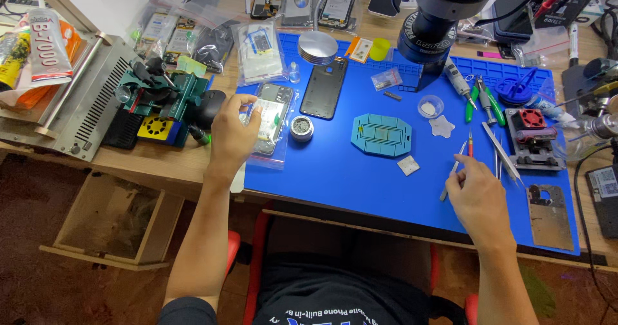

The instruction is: The person adjusts the head-mounted camera, then picks up a smartphone and a small tool to work on the device. They place the phone down, handle a small component, and open a plastic bag containing a battery to remove it.

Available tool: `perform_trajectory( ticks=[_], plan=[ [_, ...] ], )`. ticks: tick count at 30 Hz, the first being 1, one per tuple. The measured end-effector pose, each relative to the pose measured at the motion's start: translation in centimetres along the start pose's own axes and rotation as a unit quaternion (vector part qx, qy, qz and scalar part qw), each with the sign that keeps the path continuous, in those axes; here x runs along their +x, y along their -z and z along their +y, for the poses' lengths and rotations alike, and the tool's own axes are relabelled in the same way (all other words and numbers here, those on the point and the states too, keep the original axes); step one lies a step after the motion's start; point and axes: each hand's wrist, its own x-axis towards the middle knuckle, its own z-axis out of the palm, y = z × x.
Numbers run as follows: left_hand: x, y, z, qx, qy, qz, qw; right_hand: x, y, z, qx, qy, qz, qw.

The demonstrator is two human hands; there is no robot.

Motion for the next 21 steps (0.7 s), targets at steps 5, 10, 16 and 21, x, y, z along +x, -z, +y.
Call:
perform_trajectory(
  ticks=[5,10,16,21],
  plan=[
    [0.3,-3.7,-2.9,0.014,-0.052,0.013,0.998,-0.1,-1.2,0.8,-0.041,0.064,0.059,0.995],
    [-0.1,-5.0,-3.0,0.044,-0.084,0.009,0.995,0.7,-2.7,3.2,-0.068,0.093,0.11,0.987],
    [0.0,-5.0,-3.8,0.072,-0.092,0.015,0.993,2.2,-2.6,8.7,-0.177,0.077,0.21,0.959],
    [-0.2,-5.0,-3.0,0.083,-0.091,0.02,0.992,1.3,-1.8,6.7,-0.196,0.062,0.232,0.951]
  ],
)
